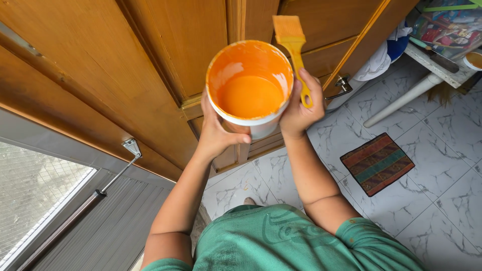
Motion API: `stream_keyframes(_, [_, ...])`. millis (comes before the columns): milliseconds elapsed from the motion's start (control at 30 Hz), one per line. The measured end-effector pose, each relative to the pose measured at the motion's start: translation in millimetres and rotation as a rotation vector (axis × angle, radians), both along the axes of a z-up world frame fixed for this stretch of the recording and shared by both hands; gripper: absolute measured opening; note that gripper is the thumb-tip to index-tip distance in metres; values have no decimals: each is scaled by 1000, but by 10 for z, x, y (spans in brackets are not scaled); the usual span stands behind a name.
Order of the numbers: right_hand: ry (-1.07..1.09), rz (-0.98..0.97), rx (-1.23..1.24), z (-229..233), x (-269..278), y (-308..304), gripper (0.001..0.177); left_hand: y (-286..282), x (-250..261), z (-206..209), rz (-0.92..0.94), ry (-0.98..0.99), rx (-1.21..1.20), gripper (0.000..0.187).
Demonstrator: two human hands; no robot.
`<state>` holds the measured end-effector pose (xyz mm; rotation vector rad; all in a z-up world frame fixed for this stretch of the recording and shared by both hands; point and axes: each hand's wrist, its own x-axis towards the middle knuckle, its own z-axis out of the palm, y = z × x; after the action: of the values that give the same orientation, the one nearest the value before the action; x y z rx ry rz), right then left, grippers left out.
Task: The person paints a wooden door with orange paint using a yellow brush. They hold a paint container in their left hand and apply the paint to the door's surface and edges with their right hand.
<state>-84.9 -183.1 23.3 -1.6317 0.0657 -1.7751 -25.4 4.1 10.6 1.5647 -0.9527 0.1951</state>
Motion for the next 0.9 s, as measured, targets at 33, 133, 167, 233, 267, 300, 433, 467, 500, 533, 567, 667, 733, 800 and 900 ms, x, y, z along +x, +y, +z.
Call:
stream_keyframes(33, [5,19,25,-56,-33,-27,16,6,-22,29,156,-237,171,153])
stream_keyframes(133, [18,24,65,-214,-89,-65,15,-64,-145,67,-177,139,-54,151])
stream_keyframes(167, [26,-9,54,-264,-109,-69,15,-59,-168,66,-188,150,-70,151])
stream_keyframes(233, [11,-4,68,-311,-125,-61,16,-65,-167,71,-210,159,-106,150])
stream_keyframes(267, [-8,33,98,-307,-132,-37,16,-73,-169,73,-173,148,-99,146])
stream_keyframes(300, [-28,70,128,-281,-130,-17,16,-84,-188,60,-136,138,-91,142])
stream_keyframes(433, [-70,199,-131,81,-24,-167,18,-12,-200,-85,-57,104,-140,127])
stream_keyframes(467, [-141,334,-130,230,71,-242,20,19,-177,-121,-76,125,-182,128])
stream_keyframes(500, [-107,311,-145,375,143,-334,19,58,-144,-159,-95,146,-224,128])
stream_keyframes(533, [-70,285,-157,495,198,-423,18,108,-122,-207,-117,172,-264,129])
stream_keyframes(567, [-40,233,-213,584,282,-495,16,157,-91,-251,-94,169,-264,128])
stream_keyframes(667, [59,122,-382,526,502,-555,17,282,38,-347,22,120,-234,127])
stream_keyframes(733, [126,92,-443,227,553,-518,20,344,98,-415,152,39,-176,131])
stream_keyframes(800, [200,100,-418,-223,497,-398,21,398,120,-489,200,11,-129,129])
stream_keyframes(900, [286,113,-321,-756,400,-260,20,418,116,-577,218,37,-119,128])
